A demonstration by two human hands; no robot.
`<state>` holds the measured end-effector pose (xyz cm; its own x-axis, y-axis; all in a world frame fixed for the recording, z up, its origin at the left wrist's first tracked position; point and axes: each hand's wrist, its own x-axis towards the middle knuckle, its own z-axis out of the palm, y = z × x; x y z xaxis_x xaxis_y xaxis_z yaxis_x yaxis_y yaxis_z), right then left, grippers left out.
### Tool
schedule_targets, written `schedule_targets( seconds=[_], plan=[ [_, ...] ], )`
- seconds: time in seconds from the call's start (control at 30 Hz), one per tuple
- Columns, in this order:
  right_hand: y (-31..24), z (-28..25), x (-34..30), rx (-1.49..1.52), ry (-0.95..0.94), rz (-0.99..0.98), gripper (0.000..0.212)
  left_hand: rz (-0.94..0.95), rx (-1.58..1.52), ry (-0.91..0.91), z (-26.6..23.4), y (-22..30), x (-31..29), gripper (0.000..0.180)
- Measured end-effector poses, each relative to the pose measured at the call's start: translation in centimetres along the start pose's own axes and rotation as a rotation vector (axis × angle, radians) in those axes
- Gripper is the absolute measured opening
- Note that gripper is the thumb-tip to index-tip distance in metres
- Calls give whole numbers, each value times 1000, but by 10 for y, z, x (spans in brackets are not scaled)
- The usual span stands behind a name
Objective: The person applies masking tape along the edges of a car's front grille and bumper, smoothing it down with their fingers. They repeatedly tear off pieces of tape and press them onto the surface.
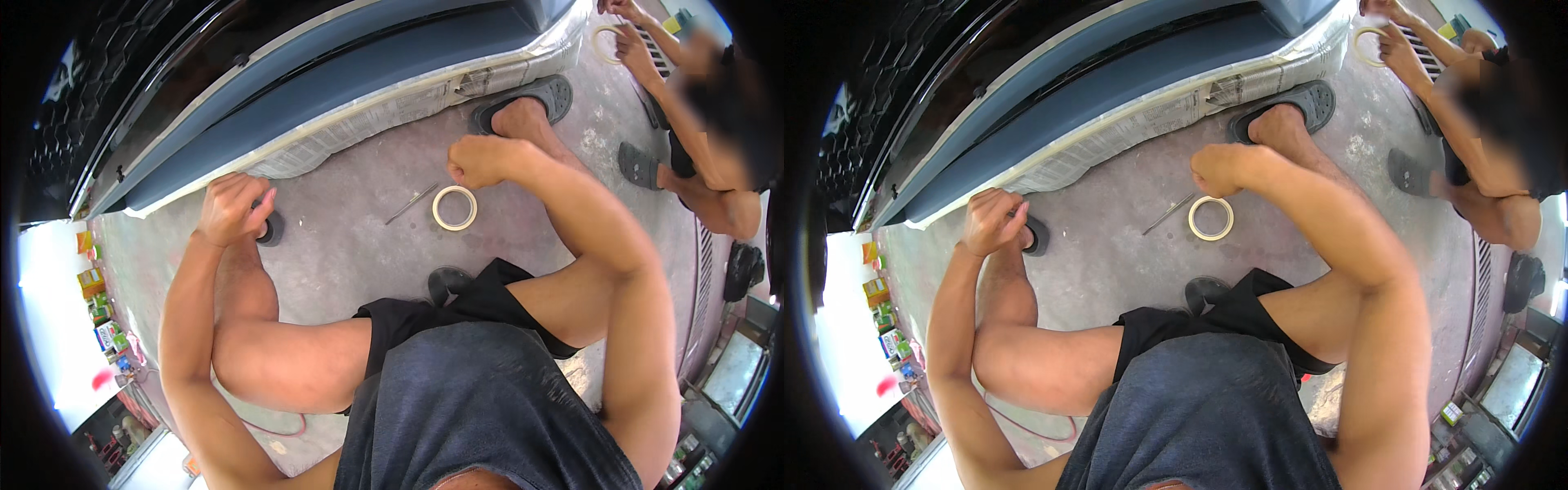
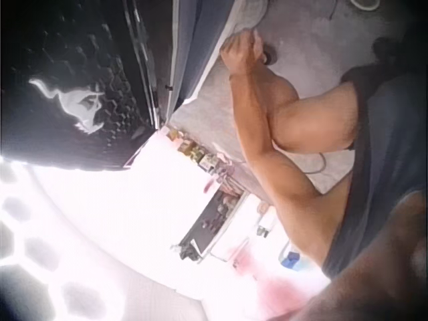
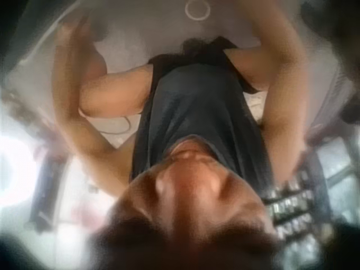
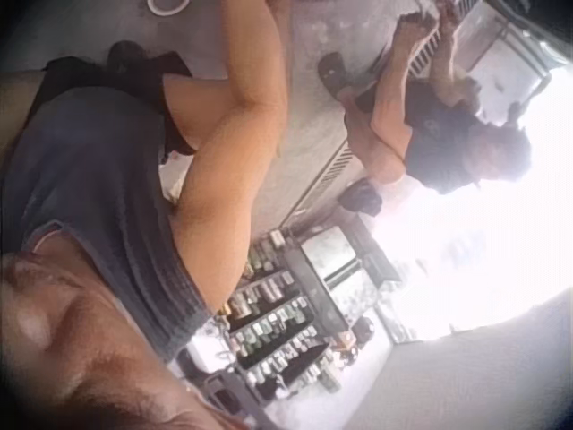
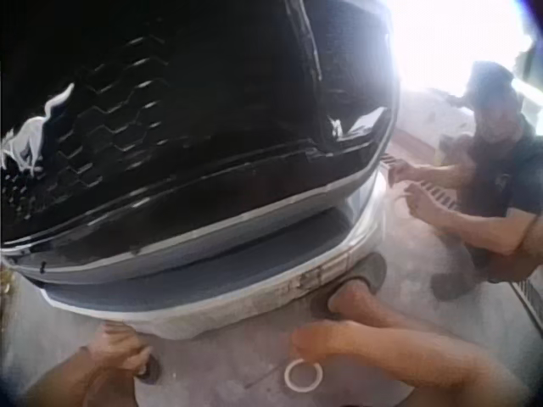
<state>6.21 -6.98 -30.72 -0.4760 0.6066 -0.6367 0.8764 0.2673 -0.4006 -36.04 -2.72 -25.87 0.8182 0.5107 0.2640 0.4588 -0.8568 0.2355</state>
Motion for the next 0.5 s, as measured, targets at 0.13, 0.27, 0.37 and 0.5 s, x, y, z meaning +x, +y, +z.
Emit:
schedule_targets(
  seconds=[0.13,0.27,0.37,0.5],
  plan=[
    [16,81,66,-81,396,-9,14,-365,-204,5,35,-12,-23,8],
    [-12,130,92,-234,513,-289,17,-512,-396,-30,25,3,-23,12],
    [-16,153,102,-226,497,-402,16,-660,-550,3,19,11,-26,13],
    [10,157,105,-241,494,-410,20,-840,-908,178,17,-7,-8,10]
  ],
)
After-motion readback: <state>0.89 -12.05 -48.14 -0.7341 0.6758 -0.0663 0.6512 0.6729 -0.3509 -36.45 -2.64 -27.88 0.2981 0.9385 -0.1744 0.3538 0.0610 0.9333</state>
